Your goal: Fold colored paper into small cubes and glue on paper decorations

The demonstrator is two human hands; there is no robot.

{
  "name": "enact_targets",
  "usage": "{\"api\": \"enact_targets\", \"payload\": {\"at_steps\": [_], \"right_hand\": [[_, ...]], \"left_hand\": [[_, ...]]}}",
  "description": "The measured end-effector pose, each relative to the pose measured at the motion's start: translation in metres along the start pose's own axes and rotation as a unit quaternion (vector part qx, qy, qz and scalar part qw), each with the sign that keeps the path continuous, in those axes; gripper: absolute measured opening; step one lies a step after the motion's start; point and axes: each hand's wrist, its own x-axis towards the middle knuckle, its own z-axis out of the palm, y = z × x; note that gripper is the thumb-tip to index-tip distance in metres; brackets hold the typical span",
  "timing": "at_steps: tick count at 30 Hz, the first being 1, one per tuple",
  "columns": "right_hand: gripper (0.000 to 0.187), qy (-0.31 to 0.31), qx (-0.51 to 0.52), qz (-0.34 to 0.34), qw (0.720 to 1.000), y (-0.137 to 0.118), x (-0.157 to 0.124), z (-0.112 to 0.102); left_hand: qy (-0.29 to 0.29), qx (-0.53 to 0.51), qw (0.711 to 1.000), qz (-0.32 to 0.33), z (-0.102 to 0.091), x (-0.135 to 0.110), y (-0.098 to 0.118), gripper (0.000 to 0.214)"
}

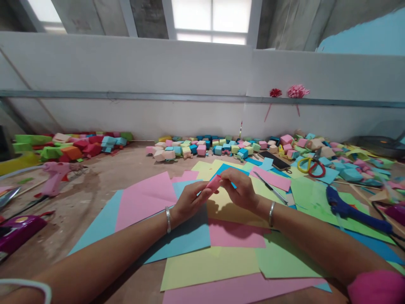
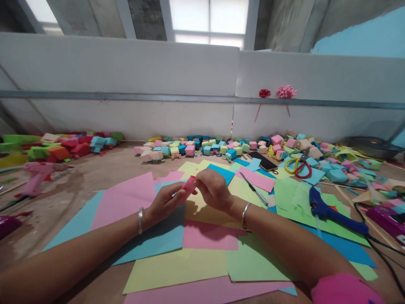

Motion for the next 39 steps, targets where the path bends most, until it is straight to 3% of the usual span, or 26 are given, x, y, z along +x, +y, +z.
{"api": "enact_targets", "payload": {"at_steps": [4,12,19,23,35,39], "right_hand": [[0.012,0.025,0.0,0.031,0.999,-0.002,0.001,0.0],[0.008,0.056,0.044,0.094,0.993,-0.004,0.0,0.002],[0.012,0.02,0.05,0.002,0.999,-0.017,0.004,0.001],[0.012,0.021,0.044,-0.02,0.999,-0.022,0.007,0.0],[0.011,0.004,0.013,-0.077,0.997,-0.022,0.007,-0.002],[0.012,-0.003,-0.005,-0.092,0.996,-0.018,0.004,-0.001]], "left_hand": [[-0.046,-0.049,0.997,-0.027,0.002,-0.003,0.008,0.044],[-0.035,-0.107,0.992,-0.053,0.007,-0.004,0.003,0.041],[0.11,-0.084,0.989,-0.045,0.007,0.001,0.017,0.023],[0.161,-0.04,0.986,0.004,0.006,0.001,0.032,0.012],[0.152,-0.044,0.987,0.021,0.003,0.001,0.043,0.014],[0.149,0.006,0.989,0.022,0.001,0.002,0.046,0.009]]}}
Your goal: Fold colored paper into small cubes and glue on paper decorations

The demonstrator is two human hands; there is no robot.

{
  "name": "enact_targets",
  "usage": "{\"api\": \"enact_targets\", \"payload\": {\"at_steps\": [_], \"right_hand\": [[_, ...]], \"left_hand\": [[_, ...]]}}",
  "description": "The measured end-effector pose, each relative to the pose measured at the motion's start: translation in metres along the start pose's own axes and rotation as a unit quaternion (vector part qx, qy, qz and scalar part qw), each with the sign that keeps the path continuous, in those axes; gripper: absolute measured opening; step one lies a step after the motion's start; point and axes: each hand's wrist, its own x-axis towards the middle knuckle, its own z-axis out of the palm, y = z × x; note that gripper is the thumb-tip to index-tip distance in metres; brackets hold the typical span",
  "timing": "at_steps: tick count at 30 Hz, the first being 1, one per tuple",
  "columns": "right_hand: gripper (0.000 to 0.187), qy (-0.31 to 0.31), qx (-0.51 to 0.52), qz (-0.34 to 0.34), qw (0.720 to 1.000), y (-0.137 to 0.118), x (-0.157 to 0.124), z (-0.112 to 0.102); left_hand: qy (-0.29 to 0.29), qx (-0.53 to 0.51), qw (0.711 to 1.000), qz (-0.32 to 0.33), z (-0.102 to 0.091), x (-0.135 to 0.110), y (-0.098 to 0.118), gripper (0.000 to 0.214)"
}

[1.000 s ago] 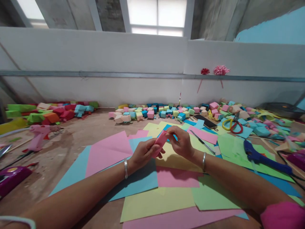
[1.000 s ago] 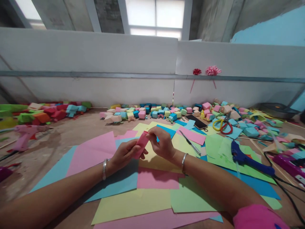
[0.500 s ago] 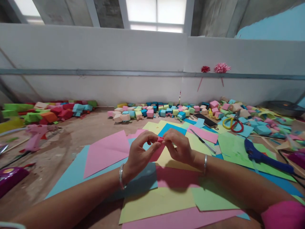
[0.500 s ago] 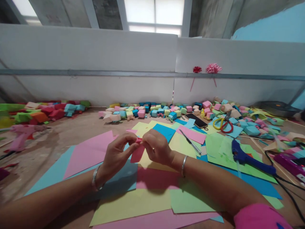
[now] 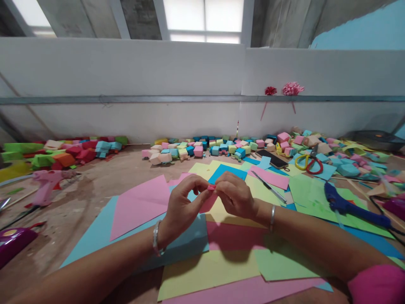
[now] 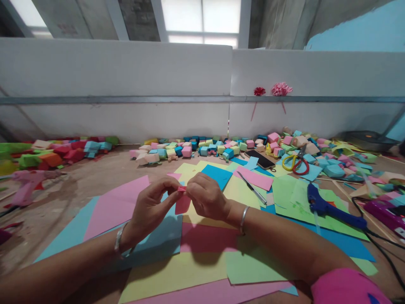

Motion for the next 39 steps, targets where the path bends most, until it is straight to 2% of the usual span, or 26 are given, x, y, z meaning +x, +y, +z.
{"api": "enact_targets", "payload": {"at_steps": [4,7,9,11,13,14,19,26,30,35,37,39], "right_hand": [[0.015,-0.01,-0.023,-0.036,0.999,0.001,0.001,-0.002],[0.015,0.001,-0.041,-0.058,0.997,0.0,0.003,-0.003],[0.016,-0.006,-0.062,-0.071,0.996,-0.001,0.003,-0.004],[0.017,-0.028,-0.092,-0.086,0.992,-0.001,0.003,-0.004],[0.019,-0.047,-0.124,-0.102,0.986,-0.002,0.002,-0.004],[0.02,-0.055,-0.138,-0.111,0.983,-0.002,0.001,-0.004],[0.022,-0.078,-0.182,-0.142,0.97,-0.007,0.004,-0.005],[0.022,-0.088,-0.204,-0.137,0.965,-0.007,0.004,-0.003],[0.022,-0.088,-0.207,-0.125,0.966,-0.006,0.002,-0.003],[0.024,-0.093,-0.187,-0.104,0.972,-0.004,0.0,-0.001],[0.021,-0.085,-0.149,-0.091,0.981,-0.005,0.0,0.0],[0.014,-0.051,-0.086,-0.046,0.994,-0.006,0.0,0.001]], "left_hand": [[0.008,0.08,0.994,0.08,-0.006,0.004,0.01,0.009],[-0.012,0.153,0.973,0.169,-0.014,0.01,0.016,0.009],[-0.048,0.228,0.944,0.233,-0.021,0.015,0.019,0.01],[-0.098,0.312,0.903,0.278,-0.027,0.019,0.023,0.014],[-0.146,0.366,0.873,0.287,-0.032,0.022,0.026,0.017],[-0.165,0.376,0.868,0.28,-0.034,0.023,0.028,0.017],[-0.204,0.381,0.869,0.241,-0.036,0.022,0.032,0.018],[-0.18,0.384,0.87,0.253,-0.033,0.021,0.033,0.024],[-0.14,0.366,0.891,0.23,-0.031,0.019,0.03,0.019],[-0.098,0.343,0.92,0.163,-0.028,0.015,0.027,0.012],[-0.09,0.323,0.932,0.137,-0.029,0.015,0.027,0.014],[-0.092,0.282,0.949,0.112,-0.031,0.018,0.026,0.016]]}}
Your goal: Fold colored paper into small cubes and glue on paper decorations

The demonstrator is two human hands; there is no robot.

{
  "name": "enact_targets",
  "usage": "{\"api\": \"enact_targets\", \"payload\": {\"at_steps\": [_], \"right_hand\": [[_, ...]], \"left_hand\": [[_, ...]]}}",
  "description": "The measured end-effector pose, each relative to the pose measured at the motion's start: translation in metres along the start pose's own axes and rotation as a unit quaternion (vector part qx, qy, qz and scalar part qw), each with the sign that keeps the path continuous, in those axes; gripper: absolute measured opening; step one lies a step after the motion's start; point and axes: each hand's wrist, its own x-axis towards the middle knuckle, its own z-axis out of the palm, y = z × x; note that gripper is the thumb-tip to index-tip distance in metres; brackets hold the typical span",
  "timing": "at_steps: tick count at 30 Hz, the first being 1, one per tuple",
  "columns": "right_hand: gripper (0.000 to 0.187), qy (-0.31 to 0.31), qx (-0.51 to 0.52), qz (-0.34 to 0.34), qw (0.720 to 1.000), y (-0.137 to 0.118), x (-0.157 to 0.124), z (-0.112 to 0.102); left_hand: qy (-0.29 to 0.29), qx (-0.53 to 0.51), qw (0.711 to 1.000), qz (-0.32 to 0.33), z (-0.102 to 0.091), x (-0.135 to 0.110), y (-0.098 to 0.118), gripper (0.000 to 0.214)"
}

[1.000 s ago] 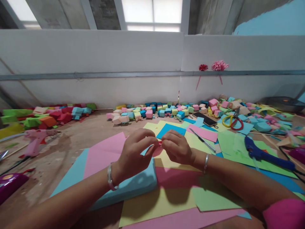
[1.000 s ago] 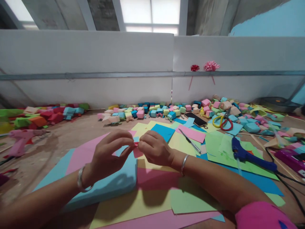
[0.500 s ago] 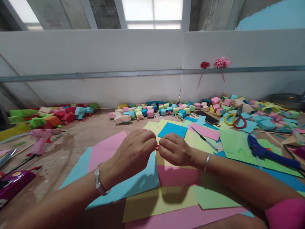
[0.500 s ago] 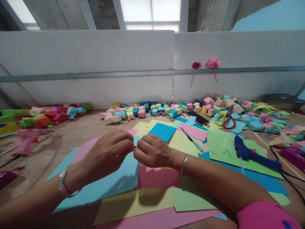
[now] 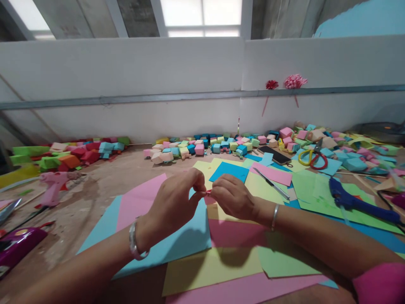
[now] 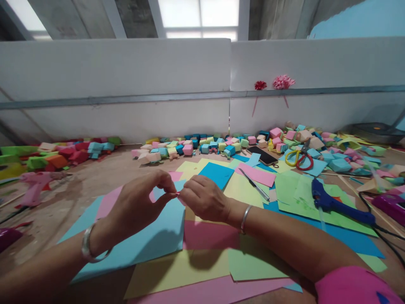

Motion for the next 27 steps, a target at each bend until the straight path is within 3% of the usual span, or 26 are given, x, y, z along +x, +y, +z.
{"api": "enact_targets", "payload": {"at_steps": [2,5,9,13,19,24,27], "right_hand": [[0.004,0.044,0.069,0.08,0.993,-0.002,0.002,0.0],[0.013,0.084,0.145,0.189,0.968,-0.006,0.006,-0.001],[0.016,0.083,0.197,0.247,0.945,-0.007,0.009,-0.005],[0.013,0.068,0.218,0.275,0.934,-0.007,0.009,-0.007],[0.018,0.044,0.302,0.389,0.869,-0.004,0.005,0.0],[0.023,0.016,0.257,0.4,0.879,-0.003,0.005,0.003],[0.026,0.012,0.266,0.422,0.867,-0.003,0.006,0.001]], "left_hand": [[-0.013,-0.08,0.996,-0.032,-0.001,0.004,-0.003,0.016],[-0.031,-0.224,0.968,-0.104,0.002,0.008,-0.005,0.011],[-0.056,-0.339,0.924,-0.171,0.011,0.008,-0.004,0.01],[-0.056,-0.367,0.901,-0.226,0.018,0.004,-0.005,0.014],[0.004,-0.405,0.87,-0.282,0.022,0.003,-0.006,0.012],[0.003,-0.422,0.854,-0.305,0.027,0.001,-0.008,0.014],[-0.016,-0.441,0.839,-0.318,0.029,0.001,-0.01,0.016]]}}
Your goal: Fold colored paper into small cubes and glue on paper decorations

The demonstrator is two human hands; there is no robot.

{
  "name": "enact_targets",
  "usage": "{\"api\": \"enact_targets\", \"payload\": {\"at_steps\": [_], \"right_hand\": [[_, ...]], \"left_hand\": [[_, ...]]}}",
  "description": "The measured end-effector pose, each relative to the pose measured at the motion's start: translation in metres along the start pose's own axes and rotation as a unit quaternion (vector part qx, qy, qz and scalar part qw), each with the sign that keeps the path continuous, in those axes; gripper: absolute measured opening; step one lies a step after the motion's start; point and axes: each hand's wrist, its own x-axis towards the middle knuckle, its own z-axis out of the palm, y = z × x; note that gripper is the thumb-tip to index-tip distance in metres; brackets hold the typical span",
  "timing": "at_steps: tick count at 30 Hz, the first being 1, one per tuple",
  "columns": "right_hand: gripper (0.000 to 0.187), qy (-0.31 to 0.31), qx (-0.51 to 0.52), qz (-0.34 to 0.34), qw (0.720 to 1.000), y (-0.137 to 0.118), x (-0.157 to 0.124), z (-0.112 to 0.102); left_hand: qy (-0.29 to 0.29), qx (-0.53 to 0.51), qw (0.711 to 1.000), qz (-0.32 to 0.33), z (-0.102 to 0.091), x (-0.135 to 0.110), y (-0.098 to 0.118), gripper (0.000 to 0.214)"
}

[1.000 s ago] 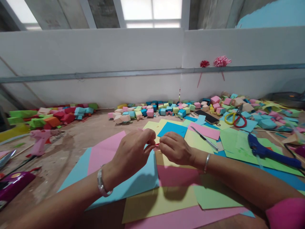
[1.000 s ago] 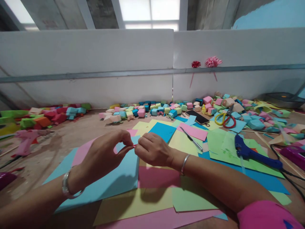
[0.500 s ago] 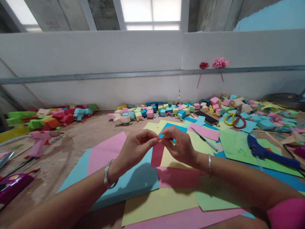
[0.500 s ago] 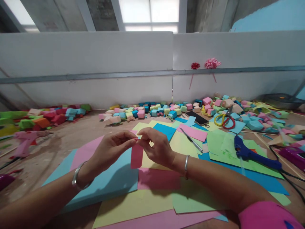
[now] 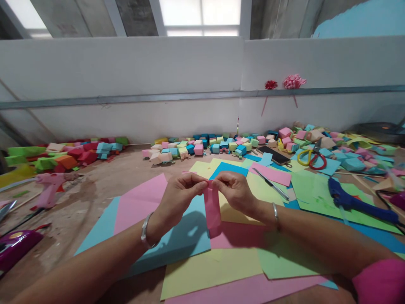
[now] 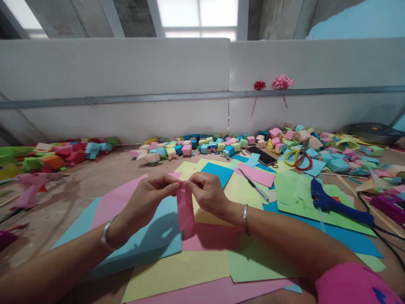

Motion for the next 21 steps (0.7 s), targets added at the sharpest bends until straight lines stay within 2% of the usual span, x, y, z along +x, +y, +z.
{"api": "enact_targets", "payload": {"at_steps": [3,6,9,13,18,21], "right_hand": [[0.028,-0.014,0.035,0.045,0.998,0.001,0.001,0.0],[0.03,-0.041,0.079,0.09,0.992,0.004,0.001,0.004],[0.031,-0.061,0.068,0.103,0.991,0.007,-0.001,0.009],[0.039,-0.045,0.067,0.121,0.989,0.011,-0.004,0.011],[0.042,-0.013,0.088,0.145,0.985,0.015,-0.003,0.009],[0.042,-0.012,0.097,0.147,0.984,0.017,-0.002,0.009]], "left_hand": [[-0.019,-0.008,1.0,-0.023,0.0,0.002,-0.002,0.018],[0.007,-0.006,1.0,-0.023,0.0,0.005,-0.007,0.017],[0.031,-0.004,0.999,-0.022,-0.001,0.007,-0.013,0.017],[0.029,-0.003,0.999,-0.017,0.002,0.004,-0.016,0.018],[0.007,-0.024,0.999,-0.044,0.008,0.0,-0.015,0.021],[0.014,-0.013,0.999,-0.046,0.008,0.0,-0.017,0.021]]}}
